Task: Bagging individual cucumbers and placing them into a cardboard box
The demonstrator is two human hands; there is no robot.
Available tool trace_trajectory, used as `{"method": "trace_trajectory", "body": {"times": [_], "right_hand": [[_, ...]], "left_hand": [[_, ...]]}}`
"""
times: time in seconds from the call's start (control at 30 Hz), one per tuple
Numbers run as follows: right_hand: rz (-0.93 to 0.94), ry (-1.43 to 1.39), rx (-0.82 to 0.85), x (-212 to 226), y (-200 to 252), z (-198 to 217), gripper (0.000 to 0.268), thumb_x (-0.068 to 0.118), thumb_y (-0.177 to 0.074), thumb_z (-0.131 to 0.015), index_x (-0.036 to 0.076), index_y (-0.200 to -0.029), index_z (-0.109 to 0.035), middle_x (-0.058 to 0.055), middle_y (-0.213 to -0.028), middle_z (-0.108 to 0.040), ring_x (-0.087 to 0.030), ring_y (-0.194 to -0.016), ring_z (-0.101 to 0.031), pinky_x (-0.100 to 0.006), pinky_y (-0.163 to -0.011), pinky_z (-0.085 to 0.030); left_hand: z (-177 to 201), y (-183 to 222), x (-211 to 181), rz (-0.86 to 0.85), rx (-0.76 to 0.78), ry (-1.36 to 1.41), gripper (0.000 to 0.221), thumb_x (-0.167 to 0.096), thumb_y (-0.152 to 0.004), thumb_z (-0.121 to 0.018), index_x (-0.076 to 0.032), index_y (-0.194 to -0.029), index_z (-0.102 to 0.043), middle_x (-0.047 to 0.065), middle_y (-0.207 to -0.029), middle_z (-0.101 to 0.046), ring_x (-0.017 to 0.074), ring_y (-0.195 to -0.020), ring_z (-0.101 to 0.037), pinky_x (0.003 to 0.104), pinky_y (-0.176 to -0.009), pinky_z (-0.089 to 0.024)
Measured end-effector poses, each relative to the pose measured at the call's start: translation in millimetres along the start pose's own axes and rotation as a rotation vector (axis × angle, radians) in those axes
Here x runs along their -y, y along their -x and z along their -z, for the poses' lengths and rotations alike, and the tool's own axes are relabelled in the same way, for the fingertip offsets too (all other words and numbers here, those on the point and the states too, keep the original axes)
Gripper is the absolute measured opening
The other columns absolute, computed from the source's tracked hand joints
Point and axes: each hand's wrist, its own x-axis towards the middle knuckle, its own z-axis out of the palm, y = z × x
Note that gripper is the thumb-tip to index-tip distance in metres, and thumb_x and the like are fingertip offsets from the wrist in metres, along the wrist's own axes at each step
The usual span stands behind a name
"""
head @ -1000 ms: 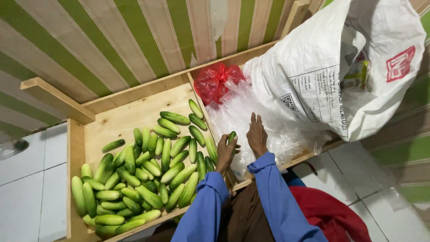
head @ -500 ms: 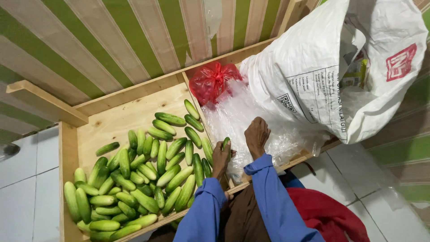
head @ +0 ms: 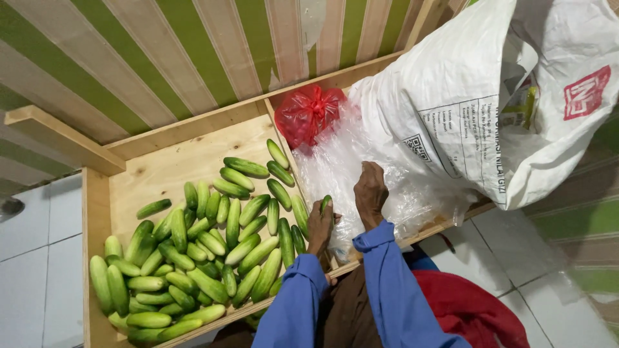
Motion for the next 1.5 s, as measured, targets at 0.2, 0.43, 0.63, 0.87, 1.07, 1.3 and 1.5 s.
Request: {"method": "trace_trajectory", "body": {"times": [0.2,0.43,0.63,0.87,1.07,1.3,1.5], "right_hand": [[0.04,-0.236,-0.033,1,14,-4,0.018,0.008,-0.104,-0.06,0.013,-0.115,-0.074,-0.005,-0.108,-0.073,-0.028,-0.1,-0.073,-0.034,-0.079,-0.06],[0.059,-0.338,-0.021,13,8,30,0.019,-0.003,-0.098,-0.062,0.006,-0.112,-0.071,-0.017,-0.126,-0.069,-0.037,-0.114,-0.068,-0.042,-0.088,-0.06],[0.038,-0.309,-0.103,23,6,46,0.017,0.005,-0.099,-0.064,0.016,-0.105,-0.075,-0.002,-0.128,-0.067,-0.028,-0.085,-0.074,-0.039,-0.069,-0.063],[0.158,-0.521,-0.044,42,9,50,0.019,-0.003,-0.096,-0.061,0.008,-0.106,-0.073,-0.008,-0.119,-0.071,-0.023,-0.07,-0.076,-0.03,-0.055,-0.063],[0.219,-0.64,0.019,49,2,73,0.02,0.0,-0.092,-0.058,0.005,-0.105,-0.072,-0.01,-0.106,-0.072,-0.029,-0.091,-0.074,-0.034,-0.075,-0.062],[0.245,-0.608,-0.019,61,18,91,0.015,0.003,-0.089,-0.073,0.005,-0.104,-0.075,-0.009,-0.104,-0.074,-0.026,-0.088,-0.074,-0.031,-0.072,-0.062],[0.288,-0.644,0.066,94,38,130,0.014,0.003,-0.091,-0.073,0.007,-0.104,-0.076,-0.009,-0.108,-0.074,-0.026,-0.091,-0.074,-0.03,-0.072,-0.062]], "left_hand": [[3,24,-31,-0.117,-0.007,0.036,0.055,-0.037,-0.102,-0.053,-0.019,-0.154,-0.046,0.023,-0.089,-0.075,0.0282,-0.087,-0.077,0.033,-0.082,-0.062],[-3,6,-2,-0.103,0.03,0.155,0.039,-0.033,-0.104,-0.052,-0.018,-0.136,-0.068,0.024,-0.093,-0.069,0.0305,-0.086,-0.076,0.033,-0.08,-0.065],[-2,-3,2,-0.062,0.03,0.123,0.034,-0.035,-0.103,-0.054,-0.021,-0.129,-0.071,0.023,-0.082,-0.072,0.0259,-0.081,-0.076,0.029,-0.076,-0.064],[-3,3,-8,-0.043,0.008,0.122,0.032,-0.034,-0.103,-0.054,-0.019,-0.125,-0.072,0.021,-0.081,-0.073,0.0228,-0.078,-0.076,0.027,-0.075,-0.064],[3,-6,-1,0.026,0.059,0.195,0.042,-0.048,-0.099,-0.054,-0.022,-0.126,-0.071,0.018,-0.088,-0.076,0.0224,-0.082,-0.077,0.032,-0.076,-0.062],[33,30,-30,0.099,0.132,0.693,0.075,-0.069,-0.095,-0.051,-0.003,-0.126,-0.067,0.026,-0.107,-0.072,0.0334,-0.098,-0.073,0.048,-0.091,-0.057],[90,88,-79,0.127,0.27,0.571,0.096,-0.088,-0.09,-0.036,-0.005,-0.125,-0.071,0.017,-0.096,-0.074,0.0229,-0.076,-0.073,0.026,-0.053,-0.058]]}}
